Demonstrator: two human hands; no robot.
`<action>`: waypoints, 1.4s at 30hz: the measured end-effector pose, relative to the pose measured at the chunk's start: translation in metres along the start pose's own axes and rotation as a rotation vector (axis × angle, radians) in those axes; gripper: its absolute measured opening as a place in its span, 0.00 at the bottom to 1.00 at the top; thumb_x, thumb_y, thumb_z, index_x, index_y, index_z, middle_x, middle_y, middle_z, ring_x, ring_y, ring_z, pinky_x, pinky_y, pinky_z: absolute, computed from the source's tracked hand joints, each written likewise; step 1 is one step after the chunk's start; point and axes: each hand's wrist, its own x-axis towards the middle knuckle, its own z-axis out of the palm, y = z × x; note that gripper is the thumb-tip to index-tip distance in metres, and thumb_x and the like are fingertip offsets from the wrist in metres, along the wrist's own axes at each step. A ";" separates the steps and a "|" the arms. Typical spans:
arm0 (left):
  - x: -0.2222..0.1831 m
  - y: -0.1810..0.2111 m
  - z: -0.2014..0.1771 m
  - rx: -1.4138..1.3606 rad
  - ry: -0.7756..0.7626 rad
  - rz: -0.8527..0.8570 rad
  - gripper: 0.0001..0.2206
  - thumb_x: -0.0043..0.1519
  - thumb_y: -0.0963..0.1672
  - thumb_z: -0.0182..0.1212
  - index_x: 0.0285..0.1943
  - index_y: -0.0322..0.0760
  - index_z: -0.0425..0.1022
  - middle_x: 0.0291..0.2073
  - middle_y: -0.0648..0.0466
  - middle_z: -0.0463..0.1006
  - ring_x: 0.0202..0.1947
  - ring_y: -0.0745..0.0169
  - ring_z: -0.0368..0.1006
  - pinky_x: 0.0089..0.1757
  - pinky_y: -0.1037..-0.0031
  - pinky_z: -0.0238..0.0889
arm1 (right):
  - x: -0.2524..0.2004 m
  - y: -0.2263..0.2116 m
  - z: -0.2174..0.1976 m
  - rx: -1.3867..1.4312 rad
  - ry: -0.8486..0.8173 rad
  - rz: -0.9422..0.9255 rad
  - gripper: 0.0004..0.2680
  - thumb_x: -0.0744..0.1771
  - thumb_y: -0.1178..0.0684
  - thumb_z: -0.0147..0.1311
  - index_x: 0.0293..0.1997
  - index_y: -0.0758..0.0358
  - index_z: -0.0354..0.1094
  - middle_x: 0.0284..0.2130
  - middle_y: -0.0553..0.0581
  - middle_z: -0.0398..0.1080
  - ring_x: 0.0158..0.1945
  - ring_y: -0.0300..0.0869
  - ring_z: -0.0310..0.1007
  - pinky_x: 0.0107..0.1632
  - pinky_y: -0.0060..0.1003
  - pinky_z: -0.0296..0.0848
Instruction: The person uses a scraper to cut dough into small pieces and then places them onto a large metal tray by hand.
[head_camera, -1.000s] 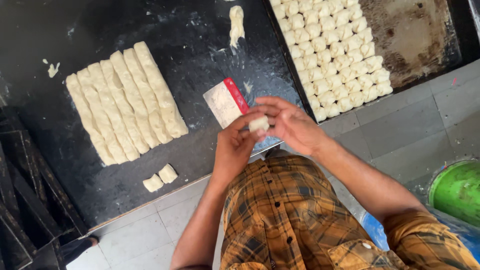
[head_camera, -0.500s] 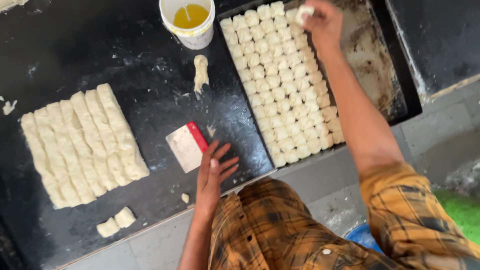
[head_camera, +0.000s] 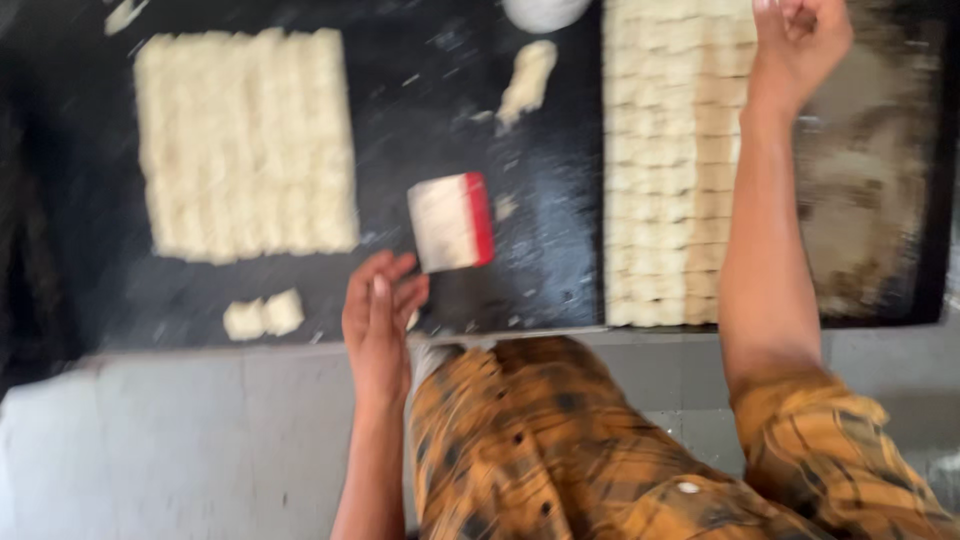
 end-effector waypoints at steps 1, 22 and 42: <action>0.000 0.004 -0.010 -0.062 0.067 0.035 0.17 0.72 0.46 0.49 0.67 0.32 0.64 0.58 0.42 0.75 0.52 0.53 0.75 0.54 0.64 0.69 | -0.035 -0.033 0.019 0.050 -0.083 0.047 0.05 0.72 0.66 0.55 0.40 0.64 0.65 0.39 0.50 0.72 0.42 0.36 0.70 0.44 0.32 0.71; 0.005 0.017 -0.191 -0.080 0.028 -0.088 0.17 0.68 0.40 0.58 0.66 0.31 0.67 0.53 0.51 0.76 0.52 0.68 0.72 0.52 0.75 0.69 | -0.356 -0.312 0.289 0.556 -1.222 0.747 0.14 0.64 0.64 0.64 0.49 0.62 0.61 0.39 0.59 0.78 0.43 0.37 0.79 0.44 0.32 0.78; 0.066 0.020 -0.115 0.229 -0.452 -0.052 0.14 0.69 0.36 0.52 0.63 0.20 0.70 0.47 0.47 0.81 0.45 0.65 0.79 0.47 0.74 0.75 | -0.331 -0.333 0.174 0.051 -0.669 0.248 0.09 0.68 0.64 0.56 0.53 0.67 0.75 0.47 0.60 0.77 0.46 0.48 0.80 0.48 0.36 0.77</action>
